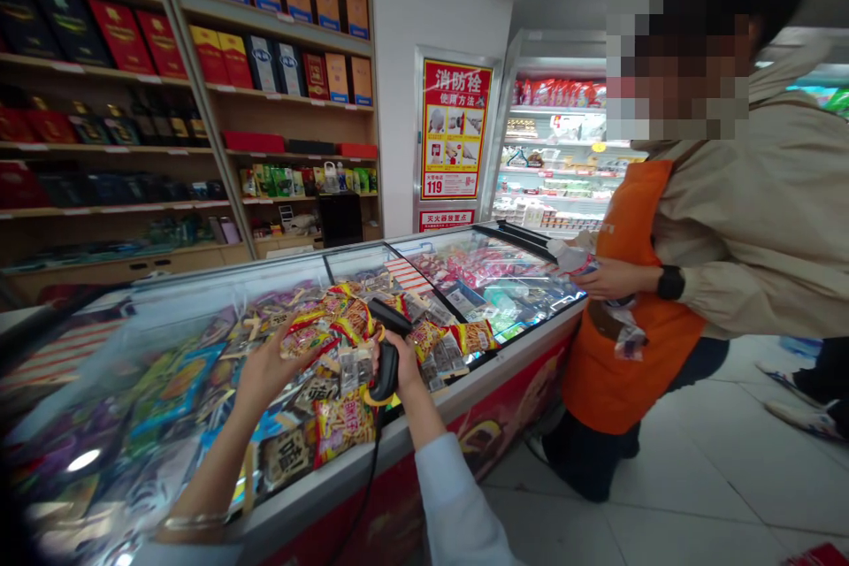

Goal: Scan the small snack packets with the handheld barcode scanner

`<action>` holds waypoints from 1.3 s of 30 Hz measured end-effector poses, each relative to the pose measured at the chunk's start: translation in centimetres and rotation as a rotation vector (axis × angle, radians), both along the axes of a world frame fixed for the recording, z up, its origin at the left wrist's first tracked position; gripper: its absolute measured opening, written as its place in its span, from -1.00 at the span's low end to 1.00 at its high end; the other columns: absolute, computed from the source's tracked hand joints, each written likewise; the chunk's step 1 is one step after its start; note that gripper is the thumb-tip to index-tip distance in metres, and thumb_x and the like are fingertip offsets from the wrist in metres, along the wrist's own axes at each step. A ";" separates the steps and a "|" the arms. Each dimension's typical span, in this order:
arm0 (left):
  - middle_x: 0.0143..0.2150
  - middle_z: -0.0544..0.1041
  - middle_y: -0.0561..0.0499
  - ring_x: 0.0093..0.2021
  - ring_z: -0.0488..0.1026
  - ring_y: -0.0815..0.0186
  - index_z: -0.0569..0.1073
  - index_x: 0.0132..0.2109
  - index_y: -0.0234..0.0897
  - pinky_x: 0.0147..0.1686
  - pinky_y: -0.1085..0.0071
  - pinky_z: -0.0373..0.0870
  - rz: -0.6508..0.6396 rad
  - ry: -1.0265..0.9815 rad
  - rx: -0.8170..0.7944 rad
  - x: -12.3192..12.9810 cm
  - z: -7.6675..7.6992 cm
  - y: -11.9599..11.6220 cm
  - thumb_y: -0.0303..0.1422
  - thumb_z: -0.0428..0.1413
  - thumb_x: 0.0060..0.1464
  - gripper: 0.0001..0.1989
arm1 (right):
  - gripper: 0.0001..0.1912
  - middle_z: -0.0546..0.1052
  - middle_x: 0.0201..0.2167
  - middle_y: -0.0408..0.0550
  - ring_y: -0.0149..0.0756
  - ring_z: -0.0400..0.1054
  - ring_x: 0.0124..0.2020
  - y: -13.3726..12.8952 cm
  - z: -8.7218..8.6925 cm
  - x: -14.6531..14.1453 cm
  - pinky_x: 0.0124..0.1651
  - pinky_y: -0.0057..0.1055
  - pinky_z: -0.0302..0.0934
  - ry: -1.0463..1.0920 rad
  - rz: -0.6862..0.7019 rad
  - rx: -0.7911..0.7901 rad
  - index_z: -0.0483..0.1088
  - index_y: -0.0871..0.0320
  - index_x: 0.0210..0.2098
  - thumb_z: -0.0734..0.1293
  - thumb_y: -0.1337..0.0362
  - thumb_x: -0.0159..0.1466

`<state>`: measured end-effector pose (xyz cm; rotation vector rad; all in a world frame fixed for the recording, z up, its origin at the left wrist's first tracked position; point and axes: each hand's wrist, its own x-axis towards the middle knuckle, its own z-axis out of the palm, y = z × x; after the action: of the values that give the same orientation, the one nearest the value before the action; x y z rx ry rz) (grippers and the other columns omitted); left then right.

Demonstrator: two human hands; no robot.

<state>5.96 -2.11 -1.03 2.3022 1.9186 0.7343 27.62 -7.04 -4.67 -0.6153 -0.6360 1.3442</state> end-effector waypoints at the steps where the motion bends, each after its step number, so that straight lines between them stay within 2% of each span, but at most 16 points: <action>1: -0.20 0.58 -0.18 -0.11 0.50 -0.02 0.20 0.28 -0.24 -0.14 0.23 0.35 -0.003 -0.010 -0.011 -0.3 0.0 0.2 0.14 -0.01 0.00 -0.20 | -0.70 0.38 -0.74 -0.20 -0.48 0.20 -0.78 0.0 0.0 0.0 -0.75 -0.54 0.09 0.004 -0.004 0.002 0.35 0.20 -0.51 0.40 0.08 -0.01; 9: -0.23 0.58 -0.16 -0.16 0.52 -0.05 0.24 0.26 -0.19 -0.15 0.18 0.38 0.032 -0.049 0.029 -2.9 -0.7 1.5 0.18 -0.05 -0.03 -0.19 | -0.68 0.37 -0.74 -0.22 -0.49 0.18 -0.80 0.5 -0.8 0.1 -0.76 -0.55 0.07 0.016 -0.017 -0.025 0.34 0.19 -0.48 0.41 0.06 -0.01; 15: -0.10 0.54 -0.20 0.01 0.43 -0.13 0.34 0.19 -0.18 -0.03 0.07 0.34 0.058 -0.242 0.038 -3.4 -0.2 1.5 0.20 0.04 -0.12 -0.19 | -0.67 0.38 -0.75 -0.20 -0.47 0.20 -0.80 0.5 0.0 -0.2 -0.76 -0.53 0.08 -0.026 -0.037 -0.009 0.31 0.19 -0.55 0.40 0.06 -0.01; 18: -0.03 0.52 -0.19 0.09 0.37 -0.11 0.40 0.13 -0.19 0.07 0.05 0.27 0.107 -0.450 0.063 -3.0 -0.1 1.5 0.14 0.11 -0.16 -0.24 | -0.69 0.38 -0.75 -0.20 -0.46 0.20 -0.79 0.1 0.7 -0.7 -0.76 -0.53 0.09 -0.032 -0.043 0.000 0.32 0.19 -0.53 0.40 0.07 -0.01; 20: -0.01 0.51 -0.18 0.07 0.39 -0.05 0.40 0.12 -0.22 0.07 0.07 0.28 0.115 -0.685 0.049 -2.5 -0.1 1.5 0.12 0.13 -0.19 -0.23 | -0.70 0.39 -0.74 -0.20 -0.45 0.22 -0.77 -0.2 1.2 -1.1 -0.75 -0.54 0.09 -0.029 -0.032 -0.006 0.30 0.18 -0.54 0.41 0.09 -0.01; 22: -0.01 0.51 -0.18 0.00 0.45 0.04 0.34 0.15 -0.26 -0.02 0.16 0.38 0.044 -1.008 -0.015 -2.1 -0.1 1.4 0.11 0.10 -0.18 -0.20 | -0.71 0.40 -0.73 -0.19 -0.45 0.23 -0.76 -0.4 1.6 -1.4 -0.75 -0.54 0.07 -0.035 -0.017 -0.019 0.30 0.17 -0.55 0.41 0.10 -0.01; 24: -0.02 0.52 -0.14 -0.05 0.48 0.13 0.33 0.13 -0.25 -0.10 0.23 0.44 -0.062 -1.278 -0.113 -1.7 -0.1 1.4 0.11 -0.02 -0.07 -0.28 | -0.71 0.39 -0.74 -0.20 -0.46 0.22 -0.77 -0.6 2.0 -1.7 -0.74 -0.53 0.09 -0.050 -0.021 -0.015 0.31 0.18 -0.55 0.42 0.11 -0.02; 27: -0.17 0.55 -0.12 -0.16 0.52 0.19 0.41 -0.04 -0.23 -0.15 0.21 0.47 -0.181 -1.470 -0.310 -1.5 -0.3 1.5 0.13 -0.24 0.04 -0.36 | -0.73 0.40 -0.72 -0.20 -0.46 0.22 -0.77 -0.6 2.4 -1.9 -0.71 -0.53 0.11 -0.080 0.021 0.031 0.36 0.19 -0.47 0.41 0.11 0.02; 30: -0.26 0.55 -0.13 -0.17 0.52 0.17 0.42 -0.15 -0.24 -0.15 0.16 0.48 -0.220 -1.555 -0.373 -1.7 -0.7 1.6 0.16 -0.32 0.06 -0.33 | -0.74 0.41 -0.71 -0.21 -0.46 0.23 -0.76 -0.7 2.7 -2.2 -0.71 -0.54 0.12 -0.115 0.062 0.055 0.37 0.19 -0.43 0.41 0.12 0.04; 32: -0.28 0.55 -0.11 -0.19 0.52 0.19 0.43 -0.17 -0.24 -0.14 0.17 0.48 -0.239 -1.648 -0.393 -1.8 -0.8 1.6 0.20 -0.30 0.06 -0.32 | -0.74 0.40 -0.72 -0.21 -0.45 0.23 -0.77 -0.8 2.9 -2.3 -0.71 -0.53 0.12 -0.143 0.054 0.047 0.35 0.18 -0.46 0.41 0.12 0.03; 35: -0.26 0.56 -0.06 -0.24 0.52 0.24 0.43 -0.14 -0.22 -0.13 0.19 0.49 -0.287 -1.858 -0.418 -1.8 -0.9 1.5 0.18 -0.15 0.07 -0.40 | -0.72 0.39 -0.73 -0.21 -0.44 0.23 -0.77 -1.2 3.3 -2.5 -0.72 -0.53 0.11 -0.211 0.040 0.032 0.32 0.17 -0.50 0.42 0.11 0.02; 39: -0.24 0.57 0.01 -0.24 0.51 0.29 0.45 -0.14 -0.22 -0.06 0.17 0.48 -0.307 -1.994 -0.360 -1.2 -0.6 1.3 -0.12 0.09 0.07 -0.70 | -0.73 0.41 -0.72 -0.19 -0.43 0.24 -0.76 -1.7 3.9 -2.4 -0.71 -0.53 0.12 -0.395 0.067 0.054 0.39 0.20 -0.43 0.42 0.12 0.04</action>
<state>4.74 -0.81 -1.62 0.5964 0.5400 1.4552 25.19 -8.74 -0.80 -0.8301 -1.0164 1.2722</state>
